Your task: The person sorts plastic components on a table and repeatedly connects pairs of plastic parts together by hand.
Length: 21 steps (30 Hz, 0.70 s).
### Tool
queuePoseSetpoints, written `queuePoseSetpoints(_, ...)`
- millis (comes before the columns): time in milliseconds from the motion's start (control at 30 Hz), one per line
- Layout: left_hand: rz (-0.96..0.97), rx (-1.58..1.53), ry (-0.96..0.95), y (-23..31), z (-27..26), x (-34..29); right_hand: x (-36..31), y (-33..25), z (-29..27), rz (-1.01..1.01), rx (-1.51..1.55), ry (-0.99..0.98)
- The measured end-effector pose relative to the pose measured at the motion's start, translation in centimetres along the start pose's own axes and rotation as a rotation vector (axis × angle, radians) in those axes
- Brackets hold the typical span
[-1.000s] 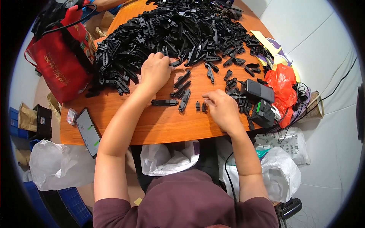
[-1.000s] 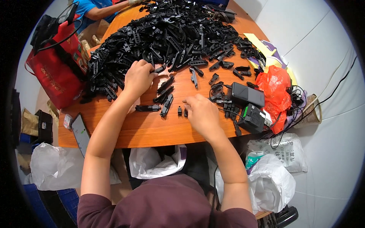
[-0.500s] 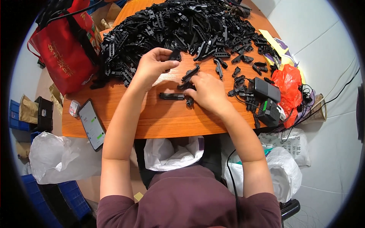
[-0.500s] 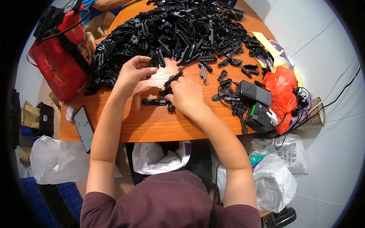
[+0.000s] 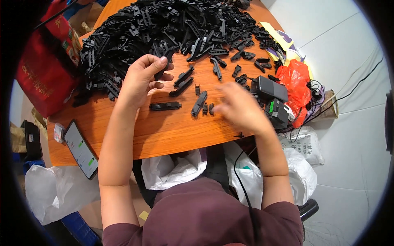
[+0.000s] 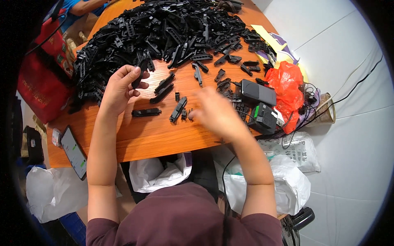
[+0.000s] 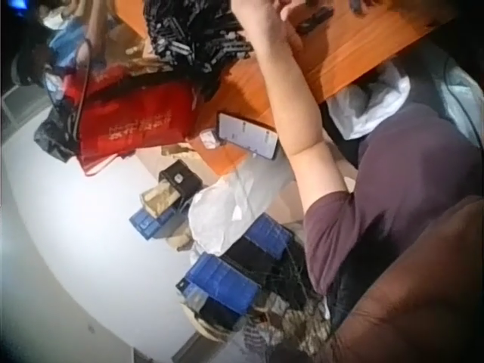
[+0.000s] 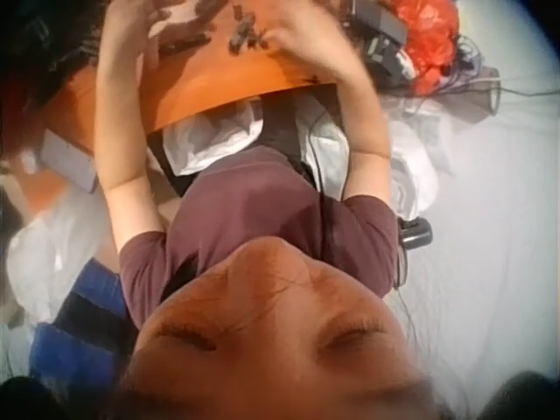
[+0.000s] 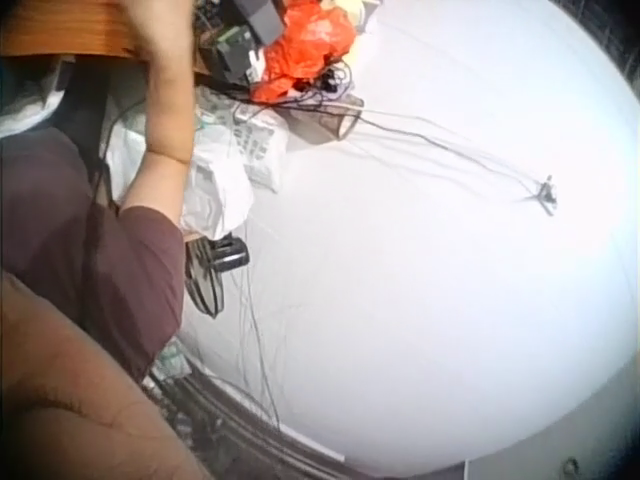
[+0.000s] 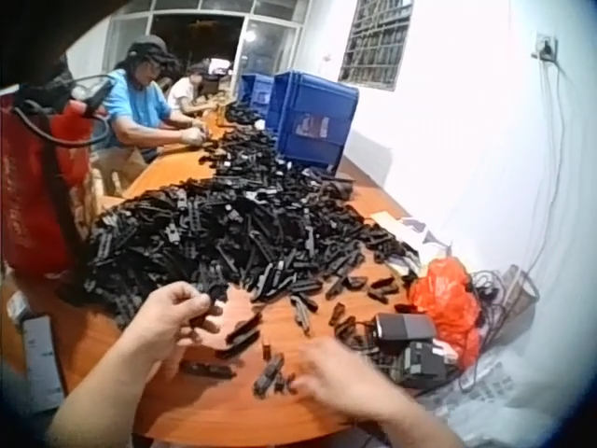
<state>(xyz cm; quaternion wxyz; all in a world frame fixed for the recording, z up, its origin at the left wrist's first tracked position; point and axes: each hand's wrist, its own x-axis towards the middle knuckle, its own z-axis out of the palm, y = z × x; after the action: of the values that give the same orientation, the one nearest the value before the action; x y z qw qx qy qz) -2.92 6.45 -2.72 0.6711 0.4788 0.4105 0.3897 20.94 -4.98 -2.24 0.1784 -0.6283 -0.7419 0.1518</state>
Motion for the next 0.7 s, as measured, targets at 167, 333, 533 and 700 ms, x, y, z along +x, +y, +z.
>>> queuePoseSetpoints(167,-0.036,-0.176,-0.084,-1.3,0.4,0.4,0.5,-2.4,3.2,-0.038,-0.04,0.003)
queuePoseSetpoints(333,-0.049,-0.161,-0.085,-1.0,0.1,0.1,1.1,-0.9,3.6,0.047,-0.122,0.134)
queuePoseSetpoints(533,-0.001,-0.179,-0.007,-1.7,0.2,0.6,4.1,-0.2,2.4,-0.084,0.204,0.337)
queuePoseSetpoints(700,-0.009,-0.184,0.026,-1.8,-0.7,0.9,9.0,5.3,-6.0,0.385,-0.423,0.182)
